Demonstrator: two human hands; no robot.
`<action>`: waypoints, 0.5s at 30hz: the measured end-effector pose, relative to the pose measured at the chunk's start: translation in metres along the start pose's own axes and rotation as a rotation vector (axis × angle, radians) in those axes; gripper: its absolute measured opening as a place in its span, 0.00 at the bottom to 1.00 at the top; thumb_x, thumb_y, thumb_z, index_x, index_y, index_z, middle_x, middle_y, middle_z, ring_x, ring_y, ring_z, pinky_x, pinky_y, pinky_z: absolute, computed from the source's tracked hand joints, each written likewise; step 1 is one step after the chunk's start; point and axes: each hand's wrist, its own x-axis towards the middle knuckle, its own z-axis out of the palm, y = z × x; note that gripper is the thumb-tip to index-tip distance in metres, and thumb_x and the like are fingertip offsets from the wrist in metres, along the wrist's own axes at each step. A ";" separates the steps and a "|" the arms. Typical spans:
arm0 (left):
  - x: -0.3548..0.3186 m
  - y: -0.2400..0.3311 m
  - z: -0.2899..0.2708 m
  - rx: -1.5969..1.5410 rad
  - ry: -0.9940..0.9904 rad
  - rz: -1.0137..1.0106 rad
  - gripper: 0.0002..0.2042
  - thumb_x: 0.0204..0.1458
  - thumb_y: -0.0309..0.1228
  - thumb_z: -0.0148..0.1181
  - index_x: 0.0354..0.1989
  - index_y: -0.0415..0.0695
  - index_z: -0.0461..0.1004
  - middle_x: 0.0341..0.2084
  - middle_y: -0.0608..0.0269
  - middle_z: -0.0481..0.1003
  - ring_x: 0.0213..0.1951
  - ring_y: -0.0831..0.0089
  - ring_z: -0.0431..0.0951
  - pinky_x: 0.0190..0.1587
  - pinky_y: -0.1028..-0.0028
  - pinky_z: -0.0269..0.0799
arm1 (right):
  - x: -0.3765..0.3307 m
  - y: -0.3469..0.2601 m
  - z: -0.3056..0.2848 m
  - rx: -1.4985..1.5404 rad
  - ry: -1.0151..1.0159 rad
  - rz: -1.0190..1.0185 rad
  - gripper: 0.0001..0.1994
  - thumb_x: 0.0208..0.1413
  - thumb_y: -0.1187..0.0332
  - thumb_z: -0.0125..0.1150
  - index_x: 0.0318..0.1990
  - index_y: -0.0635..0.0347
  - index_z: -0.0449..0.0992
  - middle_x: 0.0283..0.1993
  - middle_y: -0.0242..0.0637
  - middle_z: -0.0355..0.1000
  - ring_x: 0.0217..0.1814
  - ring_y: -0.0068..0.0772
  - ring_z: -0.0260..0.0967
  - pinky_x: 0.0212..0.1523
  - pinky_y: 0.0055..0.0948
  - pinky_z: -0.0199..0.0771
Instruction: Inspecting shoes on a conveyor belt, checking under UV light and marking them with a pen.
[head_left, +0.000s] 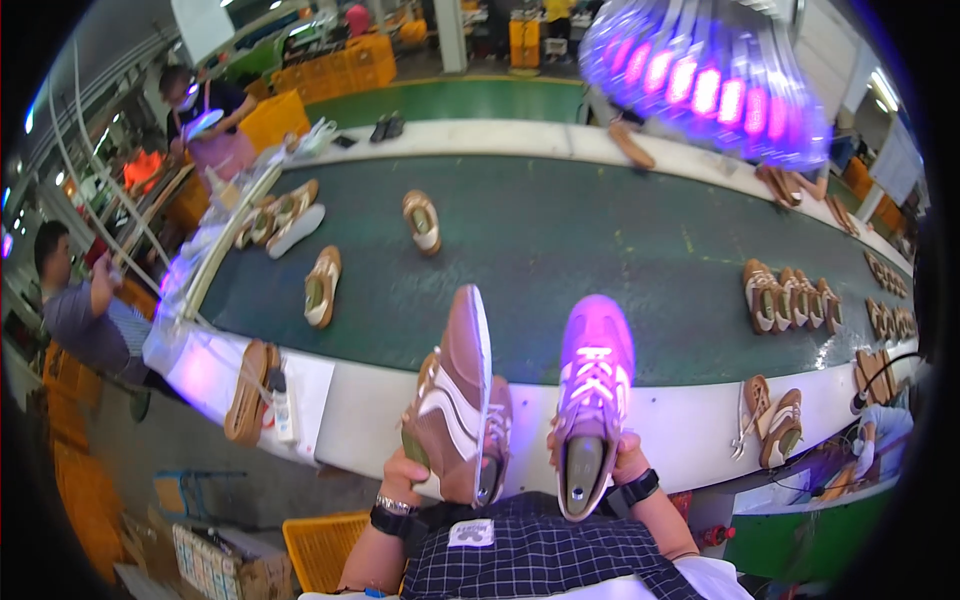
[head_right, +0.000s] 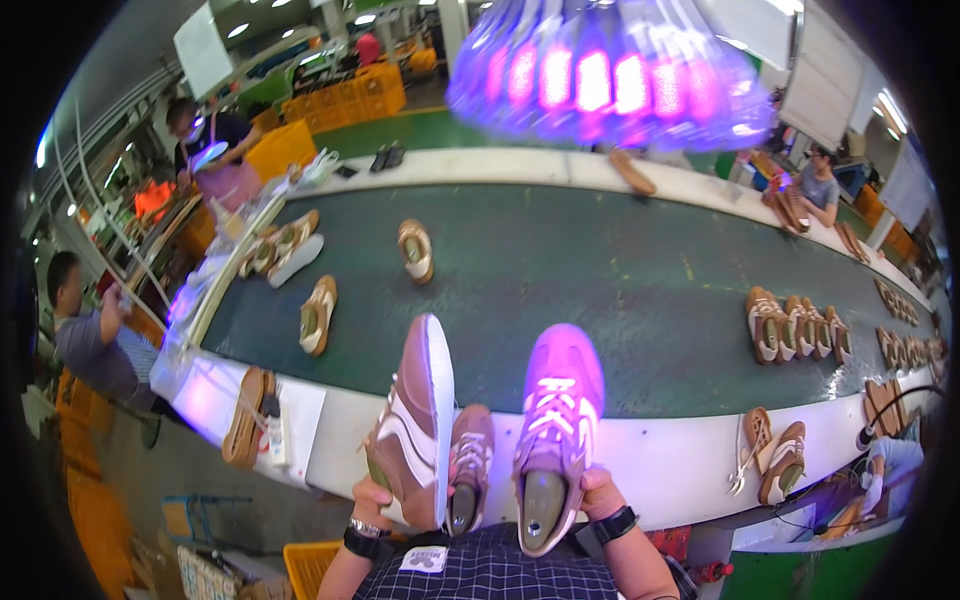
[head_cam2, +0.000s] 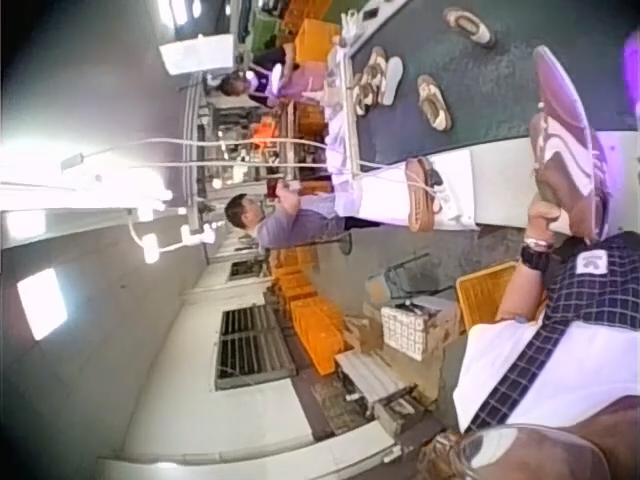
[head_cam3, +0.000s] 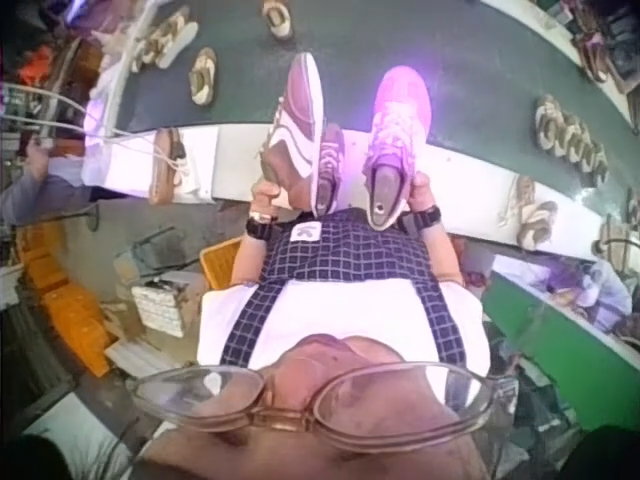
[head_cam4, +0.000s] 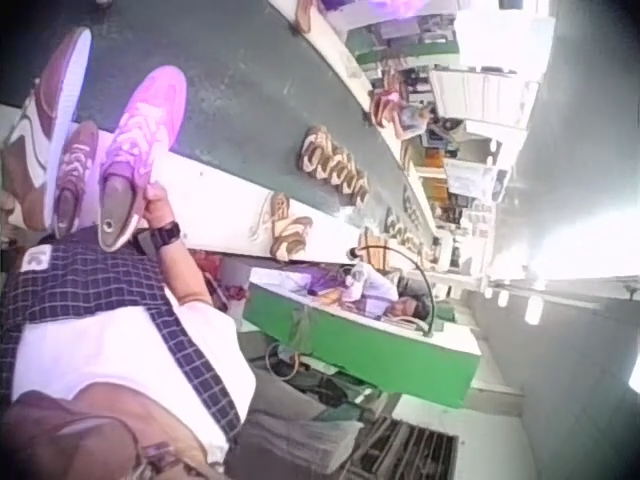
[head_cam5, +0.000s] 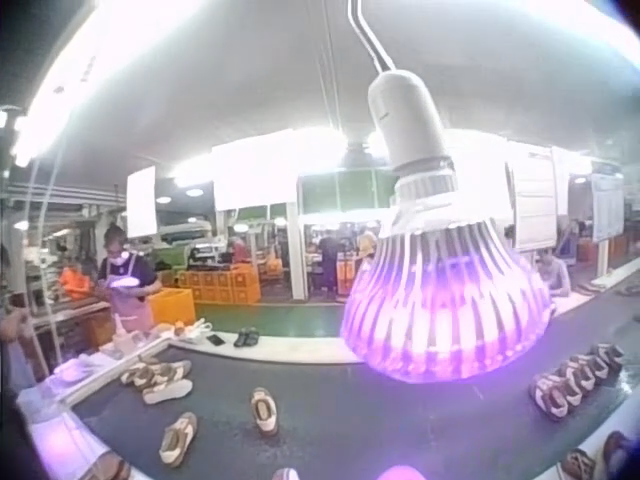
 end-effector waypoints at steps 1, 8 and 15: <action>0.003 0.000 0.014 0.009 -0.008 -0.033 0.41 0.25 0.23 0.55 0.60 0.35 0.56 0.53 0.50 0.67 0.54 0.53 0.68 0.59 0.60 0.61 | 0.001 -0.008 0.016 0.021 -0.101 0.026 0.48 0.27 0.50 0.69 0.56 0.72 0.58 0.47 0.56 0.67 0.47 0.53 0.70 0.47 0.44 0.73; 0.020 -0.004 0.055 0.316 0.030 0.053 0.48 0.22 0.17 0.57 0.64 0.42 0.51 0.48 0.58 0.68 0.47 0.64 0.71 0.51 0.70 0.67 | -0.027 -0.018 0.011 0.030 -0.150 0.000 0.46 0.30 0.53 0.69 0.58 0.71 0.58 0.51 0.53 0.66 0.53 0.50 0.67 0.52 0.44 0.70; 0.048 -0.005 0.089 0.513 -0.056 0.145 0.50 0.19 0.24 0.64 0.63 0.41 0.51 0.55 0.59 0.61 0.57 0.64 0.62 0.60 0.71 0.55 | -0.011 -0.018 -0.009 -0.011 -0.101 -0.093 0.44 0.32 0.54 0.68 0.58 0.70 0.59 0.52 0.52 0.66 0.53 0.47 0.67 0.54 0.42 0.68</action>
